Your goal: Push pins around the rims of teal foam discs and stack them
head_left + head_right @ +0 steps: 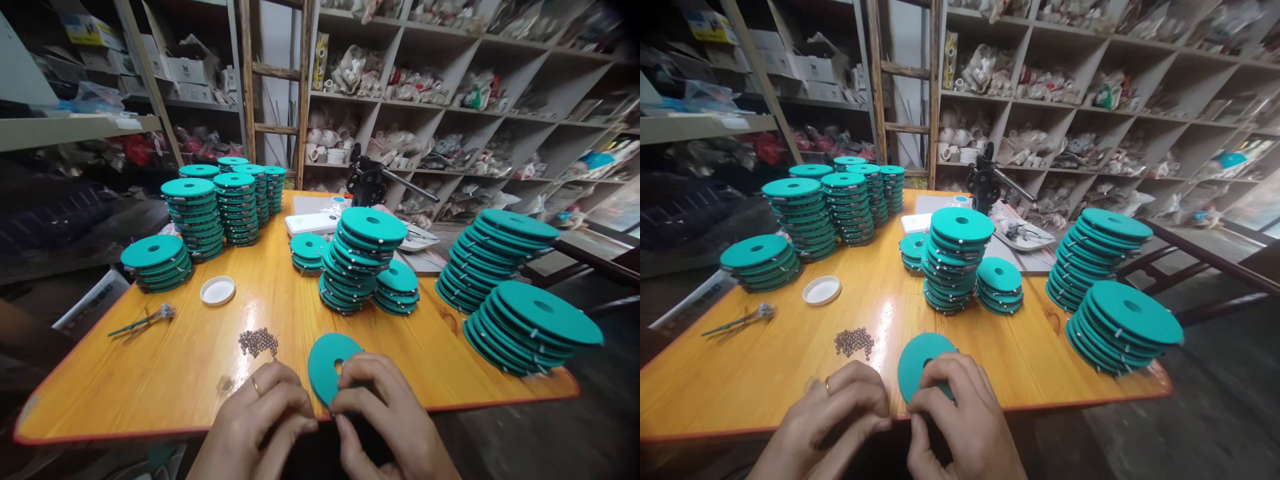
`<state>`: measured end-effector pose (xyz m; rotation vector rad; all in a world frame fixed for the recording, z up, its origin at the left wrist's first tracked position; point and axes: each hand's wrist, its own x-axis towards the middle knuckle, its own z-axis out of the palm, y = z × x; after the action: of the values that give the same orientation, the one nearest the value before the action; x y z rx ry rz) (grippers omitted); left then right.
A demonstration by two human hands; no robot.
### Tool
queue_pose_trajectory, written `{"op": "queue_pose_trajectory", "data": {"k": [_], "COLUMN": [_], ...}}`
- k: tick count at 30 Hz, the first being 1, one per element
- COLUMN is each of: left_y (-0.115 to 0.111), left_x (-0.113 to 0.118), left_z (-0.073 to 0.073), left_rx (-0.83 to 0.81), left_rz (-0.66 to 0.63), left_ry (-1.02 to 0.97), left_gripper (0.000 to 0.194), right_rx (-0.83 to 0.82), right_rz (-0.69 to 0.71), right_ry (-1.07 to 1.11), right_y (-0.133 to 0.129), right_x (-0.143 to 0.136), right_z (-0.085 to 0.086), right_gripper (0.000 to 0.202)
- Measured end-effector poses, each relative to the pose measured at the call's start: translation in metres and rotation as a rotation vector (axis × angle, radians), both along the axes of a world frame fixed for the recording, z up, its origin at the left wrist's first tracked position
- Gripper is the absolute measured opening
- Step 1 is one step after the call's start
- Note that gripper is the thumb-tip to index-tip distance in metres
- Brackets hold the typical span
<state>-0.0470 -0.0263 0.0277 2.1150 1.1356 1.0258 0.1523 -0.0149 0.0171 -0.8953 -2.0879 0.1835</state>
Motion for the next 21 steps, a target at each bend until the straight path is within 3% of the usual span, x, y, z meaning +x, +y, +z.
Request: {"op": "queue_pose_trajectory", "data": {"k": [2,5,8,12,17,21], "left_y": [0.0,0.002,0.004,0.006,0.015,0.025], "left_x": [0.0,0.001,0.004,0.007,0.006,0.007], "left_z": [-0.001,-0.002,-0.001,0.003,0.01,0.014], "left_rx": [0.099,0.168,0.201,0.336,0.289,0.236], "left_rz": [-0.027,-0.102,-0.17,-0.134,-0.154,-0.154], "left_ry": [0.015,0.076,0.154,0.207,0.251,0.109], "left_gripper": [0.019,0.018,0.015,0.016,0.017,0.019], "right_rx": [0.025,0.03,-0.023,-0.146,-0.141,-0.071], "right_rz": [-0.057,-0.208,-0.286,-0.293,-0.194,-0.099], "right_ry": [-0.118,-0.291,-0.311,-0.104,0.092,0.037], "right_y": [-0.003,-0.008,-0.011,-0.012,-0.006,-0.001], "right_x": [0.01,0.026,0.036,0.031,0.016,0.007], "right_z": [0.0,-0.009,-0.021,-0.027,-0.006,0.021], "right_gripper": [0.028,0.061,0.06,0.056,0.053,0.046]}}
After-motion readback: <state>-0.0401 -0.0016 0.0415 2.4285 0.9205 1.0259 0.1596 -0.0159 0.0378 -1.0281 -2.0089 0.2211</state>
